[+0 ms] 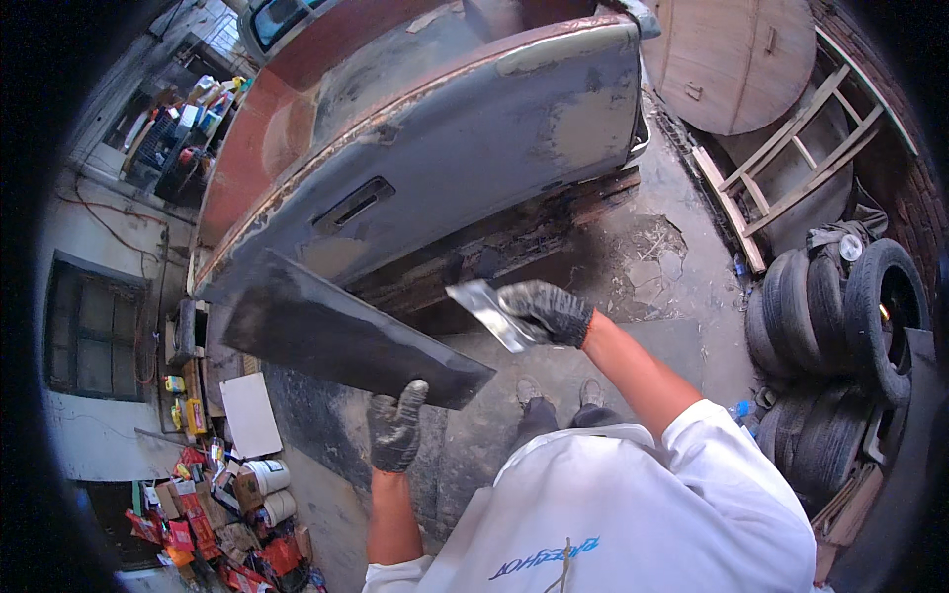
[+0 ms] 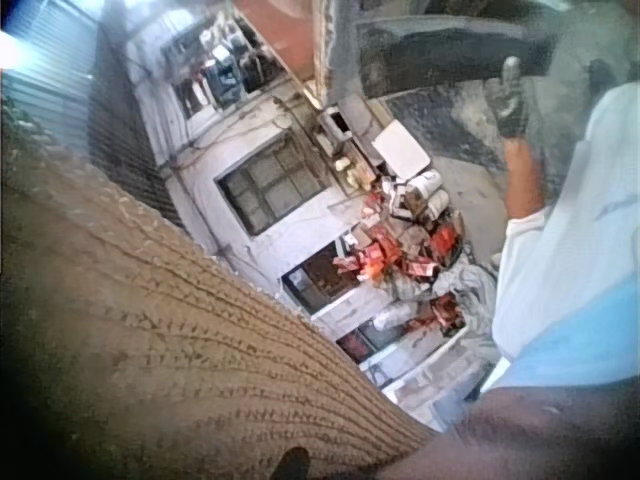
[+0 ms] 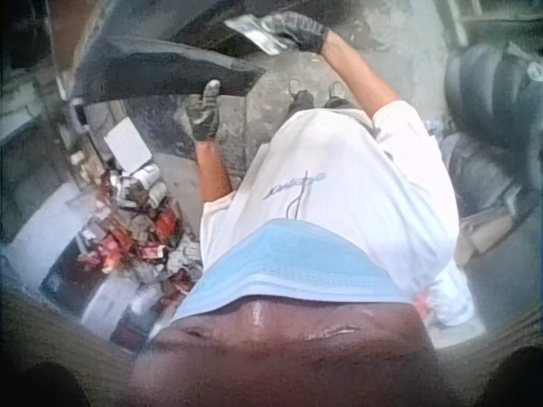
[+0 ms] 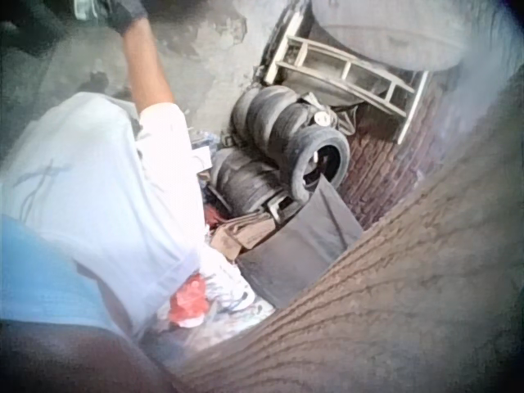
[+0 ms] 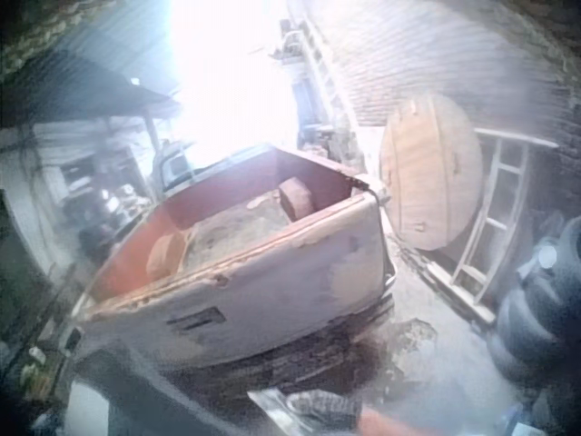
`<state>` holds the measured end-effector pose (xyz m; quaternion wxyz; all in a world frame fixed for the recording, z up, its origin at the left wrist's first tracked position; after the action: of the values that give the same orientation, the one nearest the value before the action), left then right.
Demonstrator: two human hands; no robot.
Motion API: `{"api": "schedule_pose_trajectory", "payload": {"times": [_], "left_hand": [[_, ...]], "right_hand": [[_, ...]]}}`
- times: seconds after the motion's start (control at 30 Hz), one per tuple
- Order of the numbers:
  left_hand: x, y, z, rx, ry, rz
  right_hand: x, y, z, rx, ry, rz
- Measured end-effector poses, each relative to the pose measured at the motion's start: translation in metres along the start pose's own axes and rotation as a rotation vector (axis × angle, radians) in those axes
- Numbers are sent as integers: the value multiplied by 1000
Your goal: The person applies a white body filler to a car door using a metal spreader. The person scoops filler from a plastic bag onto the spreader and smooths it over the door surface in multiple passes.
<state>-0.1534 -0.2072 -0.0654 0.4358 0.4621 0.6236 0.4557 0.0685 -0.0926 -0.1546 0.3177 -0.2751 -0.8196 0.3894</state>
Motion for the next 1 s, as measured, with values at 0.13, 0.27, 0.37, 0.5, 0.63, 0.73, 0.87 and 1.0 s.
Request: {"api": "schedule_pose_trajectory", "payload": {"times": [0.13, 0.27, 0.37, 0.5, 0.63, 0.73, 0.87, 1.0], "left_hand": [[-9, 22, 0, 146, 70, -18], [-13, 24, 27, 48, 9, 73], [-10, 1, 42, 61, -68, 14], [-5, -21, 58, 121, -96, 87], [4, -21, 63, -17, 26, 179], [14, -12, 49, -301, 206, 176], [9, 3, 93, -1170, -427, -216], [-15, 18, 126, -1301, -630, -454]], "right_hand": [[-41, 34, 57, 350, -251, 171], [-18, -20, 23, -298, 58, -387], [14, -59, -26, -400, 205, -513], [32, -109, -98, -613, 503, -598], [25, -80, -160, -413, 682, -191], [9, -31, -179, 241, 664, 18], [9, 12, -167, 585, 545, 251], [24, 15, -176, 243, 646, 220]]}}
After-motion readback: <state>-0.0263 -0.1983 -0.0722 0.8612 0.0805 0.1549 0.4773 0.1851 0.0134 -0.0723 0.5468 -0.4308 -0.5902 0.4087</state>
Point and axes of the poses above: each hand's wrist, its own x-axis towards the middle knuckle, its own z-axis out of the palm, y = z × x, the point moved 7 cm from there along x, towards the middle knuckle, and after that the axes turned 14 degrees about -x, right-handed, at the moved point
